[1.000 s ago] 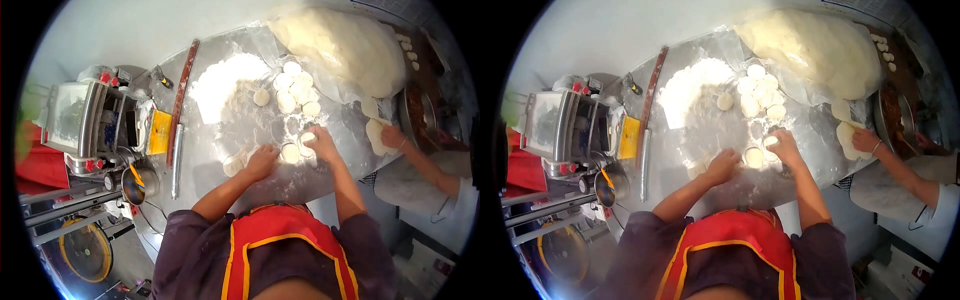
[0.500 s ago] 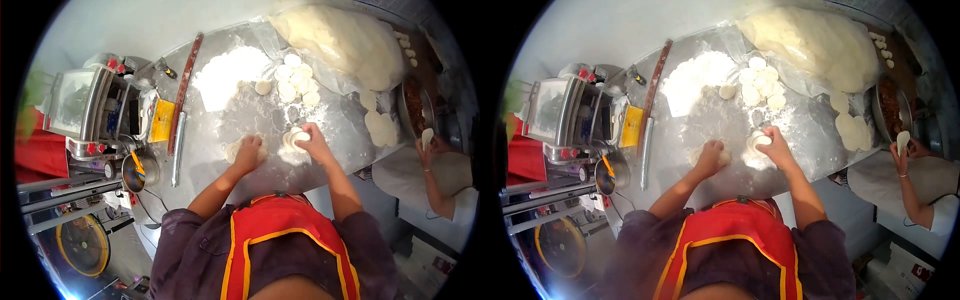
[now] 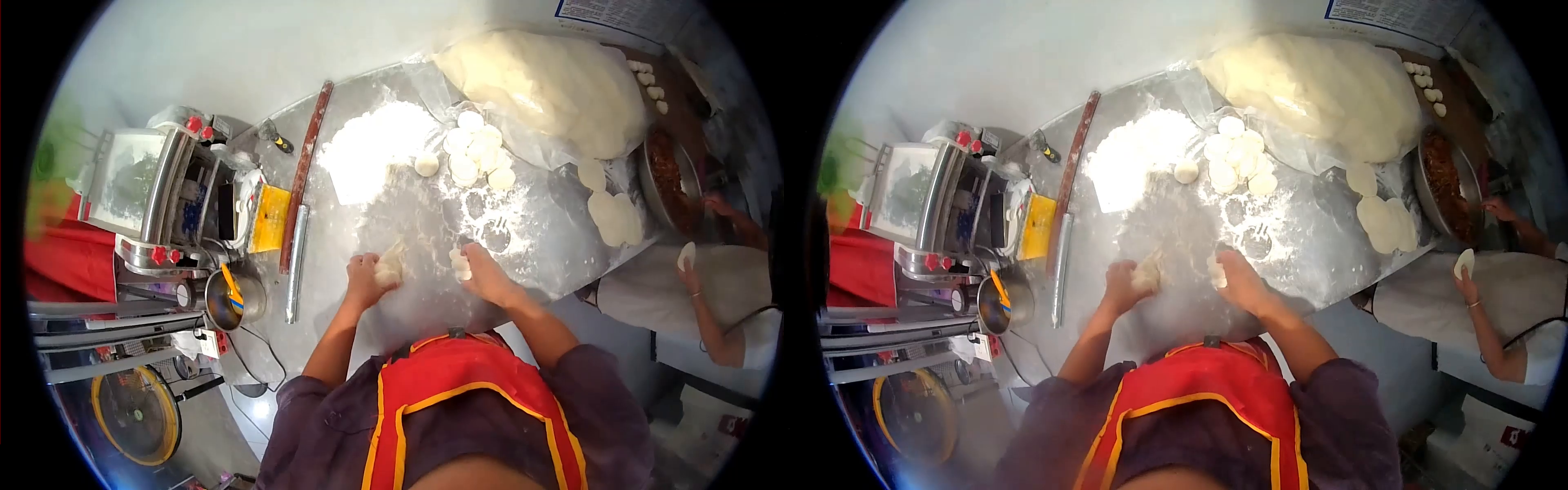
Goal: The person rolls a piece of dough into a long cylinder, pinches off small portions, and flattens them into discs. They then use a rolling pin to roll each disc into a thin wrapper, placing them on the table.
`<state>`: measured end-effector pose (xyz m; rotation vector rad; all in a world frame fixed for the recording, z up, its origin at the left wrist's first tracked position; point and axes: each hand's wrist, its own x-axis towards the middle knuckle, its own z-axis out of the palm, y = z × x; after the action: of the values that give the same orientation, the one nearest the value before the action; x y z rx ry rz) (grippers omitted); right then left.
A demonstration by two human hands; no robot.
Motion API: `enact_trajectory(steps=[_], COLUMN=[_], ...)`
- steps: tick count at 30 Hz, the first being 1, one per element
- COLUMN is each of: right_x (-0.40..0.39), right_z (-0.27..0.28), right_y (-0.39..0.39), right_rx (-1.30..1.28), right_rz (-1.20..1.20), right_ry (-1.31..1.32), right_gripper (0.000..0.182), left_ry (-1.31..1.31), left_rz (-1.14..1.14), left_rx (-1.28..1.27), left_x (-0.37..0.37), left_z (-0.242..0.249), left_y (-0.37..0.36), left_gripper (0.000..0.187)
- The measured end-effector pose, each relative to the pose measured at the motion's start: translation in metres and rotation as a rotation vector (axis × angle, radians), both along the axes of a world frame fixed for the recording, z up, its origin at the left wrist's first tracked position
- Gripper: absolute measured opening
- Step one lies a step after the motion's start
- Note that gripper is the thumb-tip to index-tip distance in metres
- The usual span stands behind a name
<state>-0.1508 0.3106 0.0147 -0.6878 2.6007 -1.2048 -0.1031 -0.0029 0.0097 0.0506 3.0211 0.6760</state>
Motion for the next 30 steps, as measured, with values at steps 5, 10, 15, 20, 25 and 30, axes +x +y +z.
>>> enact_trajectory(steps=[5,10,15,20,25,30], right_x=[-0.034,-0.094,-0.098,-0.090,-0.125,-0.177], right_z=[0.016,0.023,-0.006,-0.012,-0.039,-0.036], right_y=[0.001,0.001,0.009,0.007,0.011,0.024], right_rx=[-0.071,-0.511,-0.014,0.154,0.174,0.226], right_rz=[-0.408,-0.504,-0.588,-0.521,-0.478,-0.518], right_ry=[-0.325,-0.390,0.215,0.201,0.276,0.247], right_gripper=[0.062,0.075,0.101,0.114,0.109,0.105], left_ry=[-0.272,-0.261,0.036,0.046,0.109,0.196], left_rz=[0.116,0.180,0.093,0.053,-0.013,0.041], left_rx=[0.159,0.780,0.425,0.160,0.242,0.195], left_x=[-0.015,-0.095,-0.147,-0.144,-0.170,-0.211], left_z=[0.050,0.038,-0.023,-0.016,-0.029,-0.035], left_y=[0.036,0.065,0.105,0.126,0.131,0.164], left_gripper=[0.058,0.064,0.096,0.109,0.109,0.102])
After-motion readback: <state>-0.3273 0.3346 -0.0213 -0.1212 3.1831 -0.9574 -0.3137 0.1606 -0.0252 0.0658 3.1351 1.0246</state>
